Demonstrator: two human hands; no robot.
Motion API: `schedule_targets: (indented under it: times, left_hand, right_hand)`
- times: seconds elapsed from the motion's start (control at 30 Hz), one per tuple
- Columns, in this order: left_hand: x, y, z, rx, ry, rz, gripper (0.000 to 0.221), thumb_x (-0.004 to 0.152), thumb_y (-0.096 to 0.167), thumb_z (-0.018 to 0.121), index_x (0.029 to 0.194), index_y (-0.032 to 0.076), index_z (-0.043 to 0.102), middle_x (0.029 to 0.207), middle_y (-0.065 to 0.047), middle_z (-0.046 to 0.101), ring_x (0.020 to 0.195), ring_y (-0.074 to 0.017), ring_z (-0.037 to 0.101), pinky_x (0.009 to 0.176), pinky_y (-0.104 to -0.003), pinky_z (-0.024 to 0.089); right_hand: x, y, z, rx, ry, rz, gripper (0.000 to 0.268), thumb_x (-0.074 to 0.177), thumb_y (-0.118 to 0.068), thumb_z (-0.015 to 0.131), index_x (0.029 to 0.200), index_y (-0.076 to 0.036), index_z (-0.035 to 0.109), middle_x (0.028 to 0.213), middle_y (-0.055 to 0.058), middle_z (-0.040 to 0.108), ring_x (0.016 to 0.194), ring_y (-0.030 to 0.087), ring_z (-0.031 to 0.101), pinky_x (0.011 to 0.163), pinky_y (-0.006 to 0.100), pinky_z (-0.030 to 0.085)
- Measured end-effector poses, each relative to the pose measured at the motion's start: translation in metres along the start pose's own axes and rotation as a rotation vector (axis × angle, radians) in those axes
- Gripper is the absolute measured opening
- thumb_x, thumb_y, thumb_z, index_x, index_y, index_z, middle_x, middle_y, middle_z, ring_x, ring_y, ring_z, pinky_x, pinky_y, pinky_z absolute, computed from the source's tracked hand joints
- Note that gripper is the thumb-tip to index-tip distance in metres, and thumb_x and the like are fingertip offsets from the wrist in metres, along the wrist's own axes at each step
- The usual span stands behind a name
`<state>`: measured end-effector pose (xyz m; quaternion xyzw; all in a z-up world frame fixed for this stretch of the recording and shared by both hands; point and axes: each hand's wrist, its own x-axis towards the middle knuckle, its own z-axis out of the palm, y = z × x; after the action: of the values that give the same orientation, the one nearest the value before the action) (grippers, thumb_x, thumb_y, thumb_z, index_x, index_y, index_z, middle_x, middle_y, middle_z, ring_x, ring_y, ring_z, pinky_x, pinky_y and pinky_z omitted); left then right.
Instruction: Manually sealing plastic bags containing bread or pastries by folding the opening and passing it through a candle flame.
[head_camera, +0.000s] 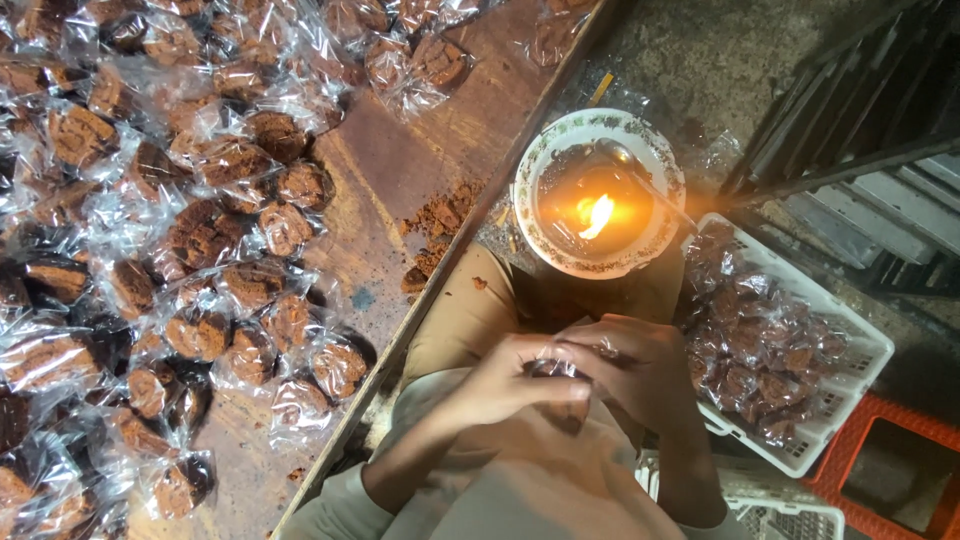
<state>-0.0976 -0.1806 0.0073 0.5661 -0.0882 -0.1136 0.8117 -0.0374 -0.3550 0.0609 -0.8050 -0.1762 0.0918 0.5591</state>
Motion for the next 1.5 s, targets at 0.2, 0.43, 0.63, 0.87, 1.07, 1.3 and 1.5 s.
schedule_targets:
  times: [0.2, 0.43, 0.63, 0.87, 1.07, 1.3, 1.5]
  left_hand:
    - [0.023, -0.029, 0.013, 0.085, 0.534, -0.117, 0.026, 0.072, 0.023, 0.094, 0.086, 0.007, 0.080, 0.083, -0.006, 0.065, 0.076, -0.0142, 0.059, 0.064, -0.027, 0.049]
    - [0.044, -0.048, 0.005, 0.127, 0.608, -0.029, 0.018, 0.100, 0.023, 0.069, 0.097, 0.009, 0.079, 0.090, -0.007, 0.059, 0.088, -0.0134, 0.053, 0.080, -0.028, 0.040]
    - [0.053, -0.043, 0.002, 0.173, 0.670, -0.119, 0.068, 0.098, 0.027, 0.066, 0.158, 0.020, 0.036, 0.126, -0.015, 0.029, 0.113, -0.0293, 0.032, 0.093, -0.040, 0.030]
    - [0.023, -0.119, 0.005, -0.579, 0.578, -0.664, 0.071, 0.100, 0.053, 0.060, 0.147, 0.011, 0.027, 0.106, -0.023, 0.068, 0.062, -0.0256, 0.071, 0.054, -0.034, 0.057]
    - [0.042, -0.080, 0.018, -0.802, 0.640, -0.476, 0.039, 0.101, 0.035, 0.060, 0.129, 0.009, 0.051, 0.113, -0.010, 0.064, 0.090, -0.0197, 0.072, 0.078, -0.030, 0.062]
    - [0.026, -0.099, 0.031, 0.040, 0.443, -0.086, 0.029, 0.093, 0.012, 0.076, 0.116, 0.012, 0.058, 0.113, -0.008, 0.065, 0.098, -0.0146, 0.054, 0.091, -0.029, 0.042]
    - [0.039, -0.005, 0.023, 0.443, 0.307, -0.058, 0.041, 0.099, 0.023, 0.066, 0.134, 0.004, 0.057, 0.135, -0.025, 0.055, 0.126, -0.0453, 0.052, 0.110, -0.056, 0.038]
  right_hand:
    - [-0.004, 0.033, 0.006, -0.118, 0.640, 0.314, 0.010, 0.097, -0.014, 0.083, 0.093, -0.009, 0.076, 0.073, 0.004, 0.066, 0.068, 0.010, 0.056, 0.065, 0.025, 0.044]
    - [-0.007, 0.027, 0.057, 0.151, 0.328, 0.254, 0.029, 0.087, -0.012, 0.081, 0.115, -0.010, 0.077, 0.102, 0.010, 0.079, 0.095, 0.016, 0.070, 0.085, 0.037, 0.057]
    - [0.014, 0.061, 0.052, 0.308, 0.418, 0.405, 0.012, 0.098, -0.013, 0.070, 0.098, -0.005, 0.079, 0.101, 0.007, 0.075, 0.091, 0.014, 0.059, 0.088, 0.035, 0.052]
    - [0.043, 0.033, 0.046, 0.113, 0.531, 0.824, 0.024, 0.090, -0.040, 0.080, 0.096, -0.016, 0.080, 0.085, 0.009, 0.072, 0.079, 0.019, 0.067, 0.068, 0.035, 0.056]
    - [0.007, 0.059, 0.041, 0.126, 0.529, 0.444, 0.029, 0.085, -0.019, 0.084, 0.079, 0.001, 0.064, 0.111, 0.018, 0.067, 0.107, 0.024, 0.058, 0.104, 0.041, 0.043]
    - [-0.035, 0.108, 0.035, 0.561, 0.591, 0.676, 0.027, 0.099, -0.037, 0.072, 0.106, -0.018, 0.054, 0.085, 0.000, 0.051, 0.077, 0.010, 0.051, 0.074, 0.020, 0.042]
    - [-0.095, 0.177, -0.023, 1.022, 0.944, 0.636, 0.014, 0.092, -0.011, 0.075, 0.102, -0.017, 0.065, 0.095, 0.003, 0.067, 0.089, 0.014, 0.068, 0.080, 0.025, 0.053]
